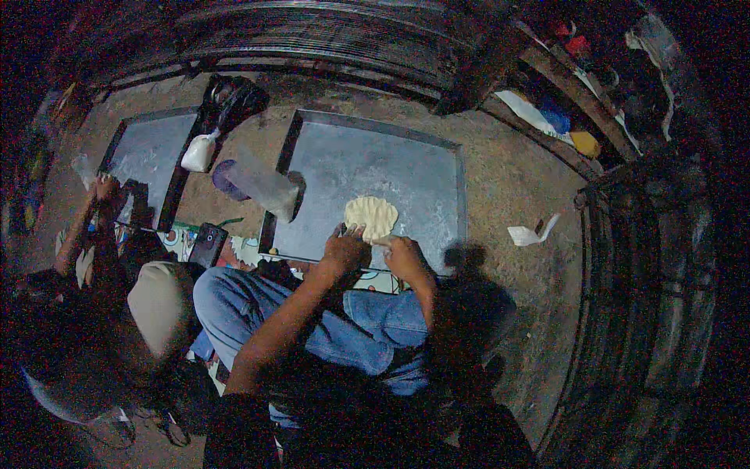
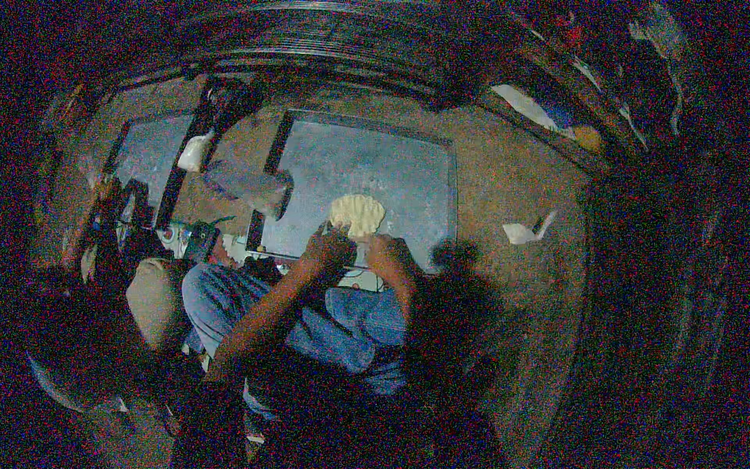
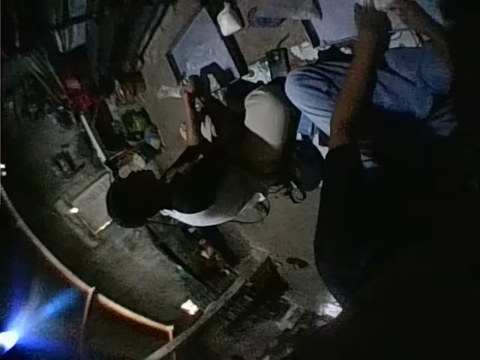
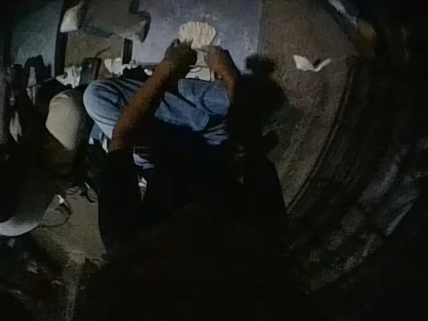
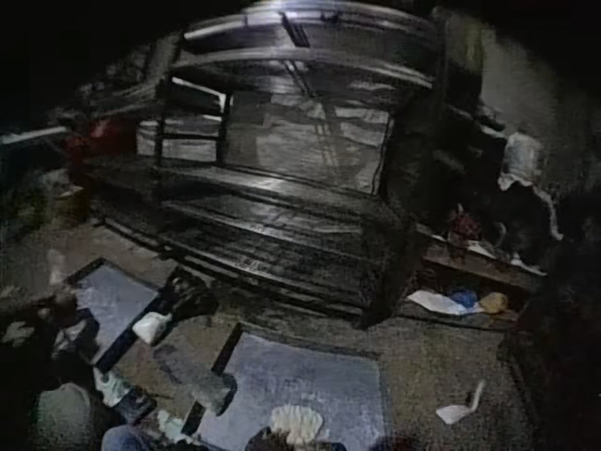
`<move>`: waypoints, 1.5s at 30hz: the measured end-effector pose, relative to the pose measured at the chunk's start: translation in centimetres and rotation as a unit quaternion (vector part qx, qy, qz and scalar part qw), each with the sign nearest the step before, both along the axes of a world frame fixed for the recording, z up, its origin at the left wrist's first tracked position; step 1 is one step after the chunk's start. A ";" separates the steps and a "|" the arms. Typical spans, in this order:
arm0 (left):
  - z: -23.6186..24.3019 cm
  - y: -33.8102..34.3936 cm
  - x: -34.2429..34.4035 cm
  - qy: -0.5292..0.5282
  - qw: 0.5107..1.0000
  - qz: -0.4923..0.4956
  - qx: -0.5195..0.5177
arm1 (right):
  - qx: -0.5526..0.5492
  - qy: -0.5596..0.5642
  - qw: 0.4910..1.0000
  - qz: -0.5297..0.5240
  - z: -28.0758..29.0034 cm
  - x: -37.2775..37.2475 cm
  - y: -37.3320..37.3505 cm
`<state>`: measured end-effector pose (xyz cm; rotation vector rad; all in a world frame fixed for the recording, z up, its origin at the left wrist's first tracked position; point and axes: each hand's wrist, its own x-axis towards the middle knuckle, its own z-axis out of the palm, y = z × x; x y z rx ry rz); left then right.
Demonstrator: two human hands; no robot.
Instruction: The person kneads and shapes a piece of dough by hand on a metal tray.
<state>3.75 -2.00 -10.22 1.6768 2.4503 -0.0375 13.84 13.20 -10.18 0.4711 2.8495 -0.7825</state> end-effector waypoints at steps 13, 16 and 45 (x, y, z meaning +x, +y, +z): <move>1.5 1.9 -2.8 -0.284 0.959 0.000 -0.016 | 0.111 -0.075 0.989 0.062 -2.7 0.4 -1.6; 1.2 0.4 -3.0 -0.175 0.985 0.005 -0.008 | 0.121 -0.015 0.992 0.040 -2.9 -0.5 -3.5; 2.6 0.9 -5.3 -0.195 0.974 0.099 -0.055 | 0.191 0.036 0.970 0.149 -4.6 -1.1 -3.0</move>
